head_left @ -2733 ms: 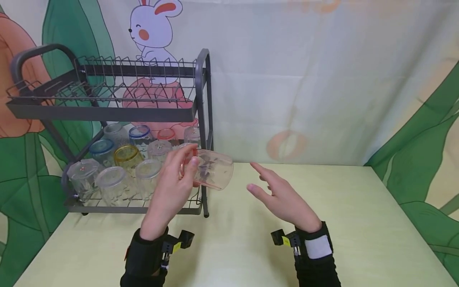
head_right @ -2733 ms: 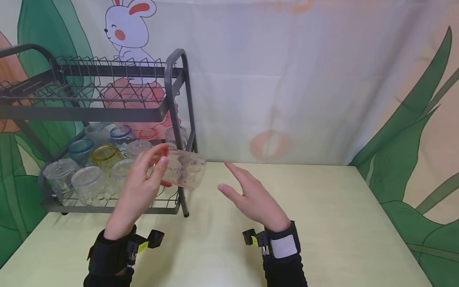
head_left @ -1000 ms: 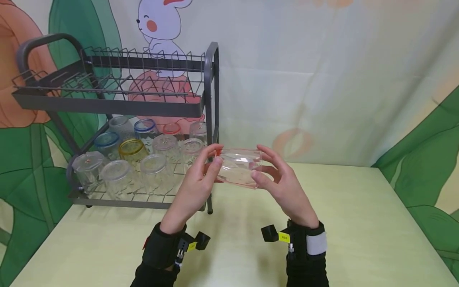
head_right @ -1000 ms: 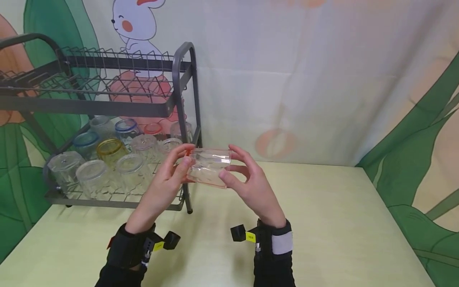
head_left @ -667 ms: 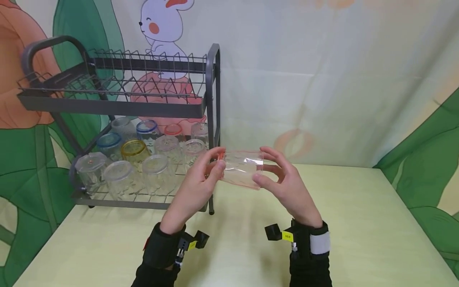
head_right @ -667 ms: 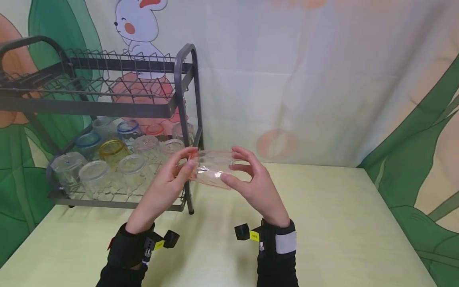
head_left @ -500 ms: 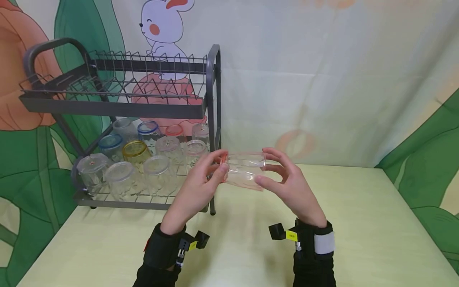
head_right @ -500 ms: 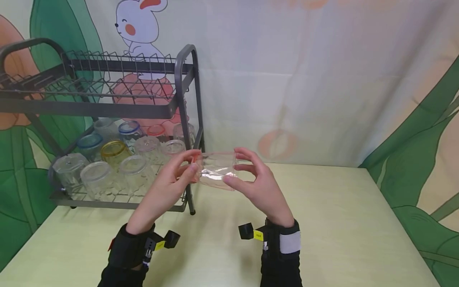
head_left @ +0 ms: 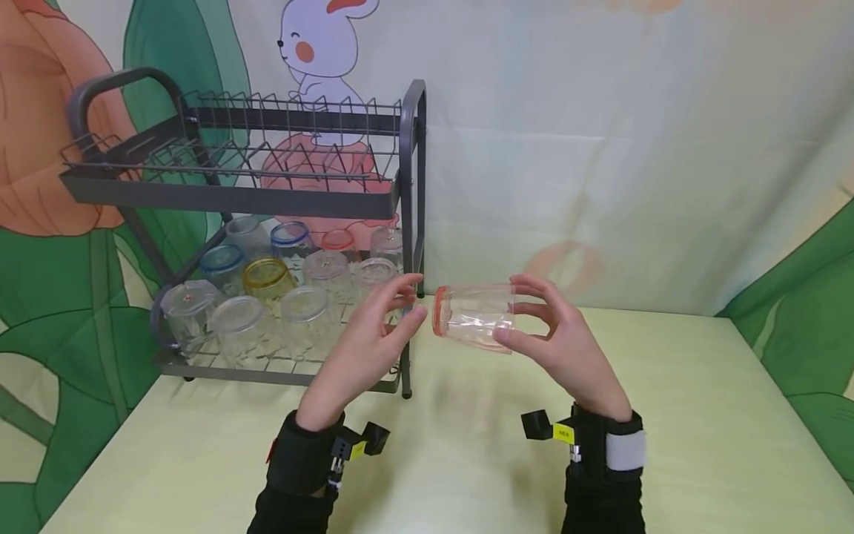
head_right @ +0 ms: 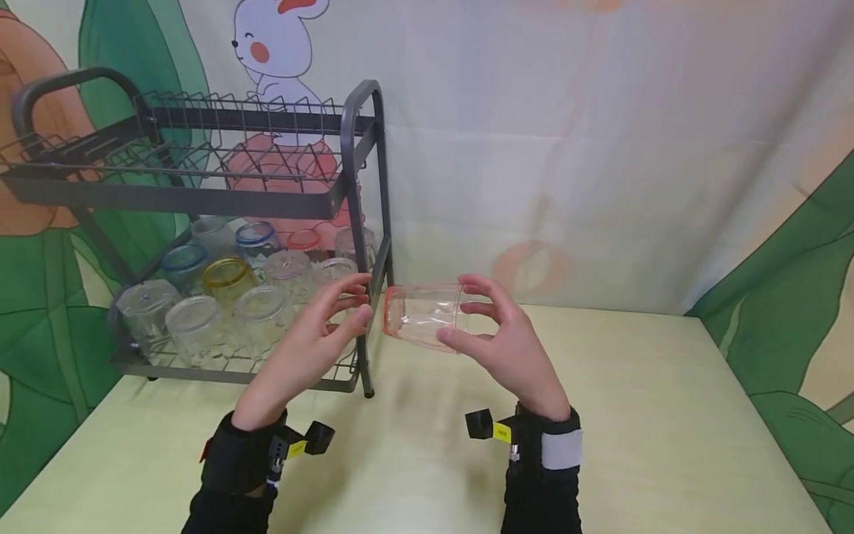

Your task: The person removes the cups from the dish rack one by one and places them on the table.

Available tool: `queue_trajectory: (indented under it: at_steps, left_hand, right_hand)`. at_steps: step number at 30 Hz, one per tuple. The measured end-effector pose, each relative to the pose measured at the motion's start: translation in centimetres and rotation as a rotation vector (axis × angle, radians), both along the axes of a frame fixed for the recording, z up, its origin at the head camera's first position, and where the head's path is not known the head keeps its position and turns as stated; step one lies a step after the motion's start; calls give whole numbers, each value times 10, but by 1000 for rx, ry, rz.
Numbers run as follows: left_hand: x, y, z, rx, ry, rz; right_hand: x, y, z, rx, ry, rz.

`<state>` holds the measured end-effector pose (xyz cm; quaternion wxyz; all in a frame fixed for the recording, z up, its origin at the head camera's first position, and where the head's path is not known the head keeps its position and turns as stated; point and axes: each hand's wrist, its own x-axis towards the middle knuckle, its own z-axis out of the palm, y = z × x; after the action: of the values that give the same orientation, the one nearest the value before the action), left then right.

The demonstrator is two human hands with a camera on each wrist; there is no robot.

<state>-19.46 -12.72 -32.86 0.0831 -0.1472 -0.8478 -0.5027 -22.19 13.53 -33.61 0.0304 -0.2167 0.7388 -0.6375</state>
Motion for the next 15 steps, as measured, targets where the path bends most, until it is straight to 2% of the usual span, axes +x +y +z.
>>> queue_trajectory:
  at_steps: [6,11,15]
  left_hand:
    - [2,-10,2,17,-6,19]
    - [2,-20,3,19,21,34]
    - [0,-23,0,-72,68,103]
  right_hand:
    - [-5,3,-2,57,3,-52]
    - [-13,2,-7,122,4,-68]
    - [-20,2,-12,219,34,-100]
